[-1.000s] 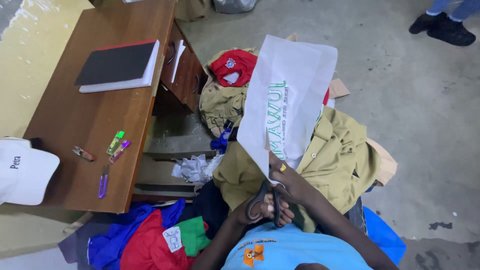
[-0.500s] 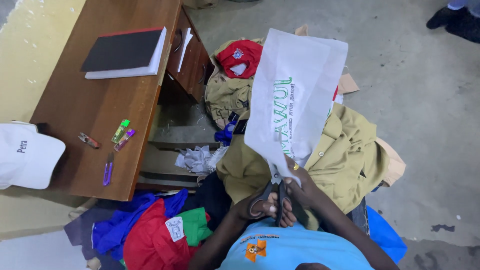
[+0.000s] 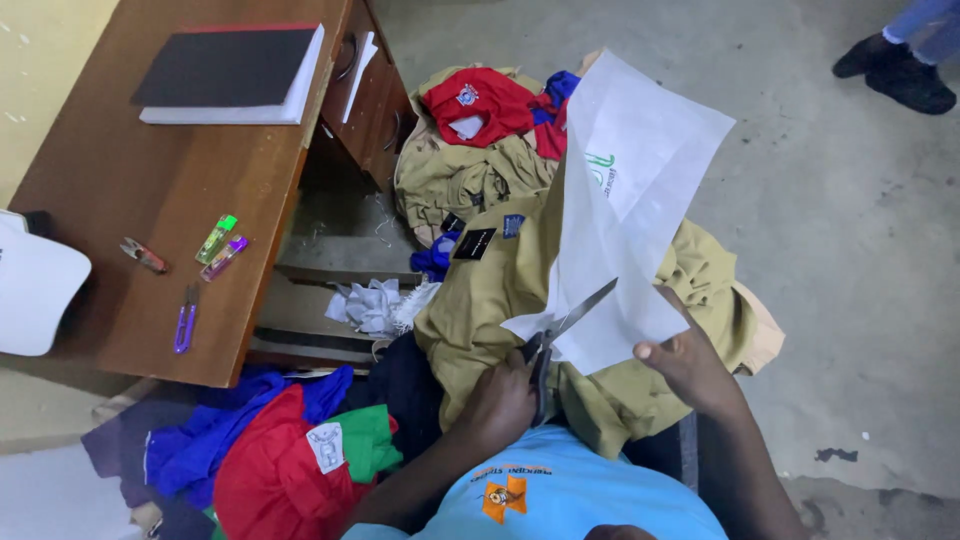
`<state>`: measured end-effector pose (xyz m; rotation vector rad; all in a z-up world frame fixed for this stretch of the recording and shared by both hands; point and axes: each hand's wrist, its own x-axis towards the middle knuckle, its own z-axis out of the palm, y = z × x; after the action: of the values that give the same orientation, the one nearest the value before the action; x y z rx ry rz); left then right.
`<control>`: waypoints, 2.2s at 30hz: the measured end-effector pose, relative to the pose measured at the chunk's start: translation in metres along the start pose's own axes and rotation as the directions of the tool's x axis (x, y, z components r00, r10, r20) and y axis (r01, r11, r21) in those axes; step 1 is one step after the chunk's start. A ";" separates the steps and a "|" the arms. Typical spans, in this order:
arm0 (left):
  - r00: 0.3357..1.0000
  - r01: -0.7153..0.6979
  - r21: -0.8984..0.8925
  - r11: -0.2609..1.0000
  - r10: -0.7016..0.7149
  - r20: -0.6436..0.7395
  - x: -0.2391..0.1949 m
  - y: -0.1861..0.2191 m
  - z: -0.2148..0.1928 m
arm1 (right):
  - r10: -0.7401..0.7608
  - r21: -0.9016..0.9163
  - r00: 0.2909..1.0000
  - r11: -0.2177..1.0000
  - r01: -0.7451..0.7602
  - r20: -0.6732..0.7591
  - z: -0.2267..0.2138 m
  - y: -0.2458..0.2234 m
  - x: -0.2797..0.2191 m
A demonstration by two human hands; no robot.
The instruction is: Cutting out labels from a sheet using scissors and placing them on garments
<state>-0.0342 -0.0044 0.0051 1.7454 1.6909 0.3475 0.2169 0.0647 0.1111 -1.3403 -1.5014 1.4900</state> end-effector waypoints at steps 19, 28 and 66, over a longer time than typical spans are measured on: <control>0.862 0.220 -0.838 0.499 0.303 0.407 0.000 -0.045 0.009 | -0.054 0.291 0.983 0.951 0.104 -0.176 0.035 0.123 0.041; 0.936 -0.147 -0.477 0.866 0.278 0.217 -0.006 -0.017 -0.035 | -0.079 0.269 0.986 0.956 0.117 -0.149 0.041 0.121 0.041; 0.782 0.231 -0.884 0.406 0.463 0.417 0.067 0.000 -0.055 | -0.054 0.306 0.997 0.949 0.071 -0.063 0.049 0.151 -0.003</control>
<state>-0.0601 0.0756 0.0285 0.9117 0.5791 0.5607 0.2055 0.0228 -0.0413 -1.1268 -1.2057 1.5603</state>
